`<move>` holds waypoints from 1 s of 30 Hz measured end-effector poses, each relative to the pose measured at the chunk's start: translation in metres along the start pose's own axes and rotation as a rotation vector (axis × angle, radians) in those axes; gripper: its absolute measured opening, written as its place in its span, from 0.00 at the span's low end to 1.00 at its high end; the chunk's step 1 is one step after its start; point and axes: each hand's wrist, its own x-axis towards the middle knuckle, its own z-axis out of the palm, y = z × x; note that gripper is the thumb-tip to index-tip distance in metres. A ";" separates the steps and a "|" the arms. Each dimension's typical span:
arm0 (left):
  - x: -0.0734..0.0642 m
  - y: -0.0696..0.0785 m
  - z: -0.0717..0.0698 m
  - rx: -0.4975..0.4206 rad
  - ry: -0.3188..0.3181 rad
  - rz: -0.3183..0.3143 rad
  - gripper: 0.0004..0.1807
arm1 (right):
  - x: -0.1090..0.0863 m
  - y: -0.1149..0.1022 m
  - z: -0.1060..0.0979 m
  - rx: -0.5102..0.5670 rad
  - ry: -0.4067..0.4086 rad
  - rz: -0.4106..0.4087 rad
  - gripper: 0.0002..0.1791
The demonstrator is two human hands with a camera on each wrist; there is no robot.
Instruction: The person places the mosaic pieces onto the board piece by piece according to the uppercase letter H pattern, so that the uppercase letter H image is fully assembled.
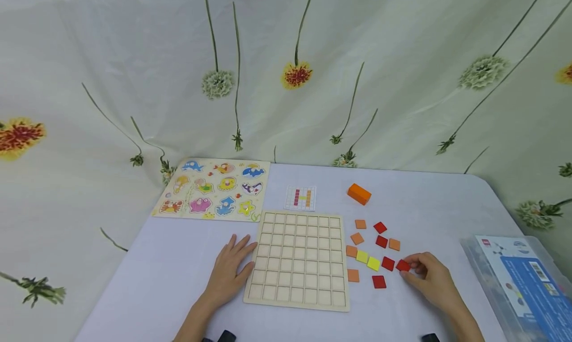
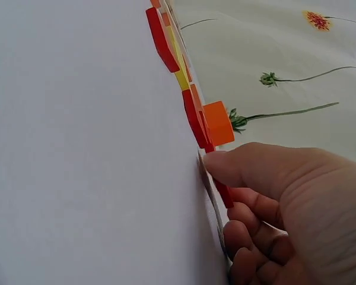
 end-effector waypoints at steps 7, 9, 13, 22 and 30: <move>-0.002 0.002 0.000 -0.003 0.016 0.002 0.24 | 0.008 -0.019 -0.007 0.015 0.055 -0.038 0.16; -0.002 0.002 0.000 -0.005 0.017 -0.003 0.24 | 0.013 -0.031 -0.011 0.012 0.049 -0.078 0.16; -0.003 0.003 0.001 -0.005 0.018 -0.007 0.24 | 0.028 -0.061 -0.015 0.054 0.021 -0.185 0.16; 0.000 0.003 0.001 -0.010 0.001 -0.005 0.24 | 0.071 -0.123 0.005 0.178 -0.157 -0.354 0.13; 0.001 0.005 0.001 -0.011 -0.008 -0.005 0.24 | 0.095 -0.166 0.043 0.200 -0.272 -0.362 0.11</move>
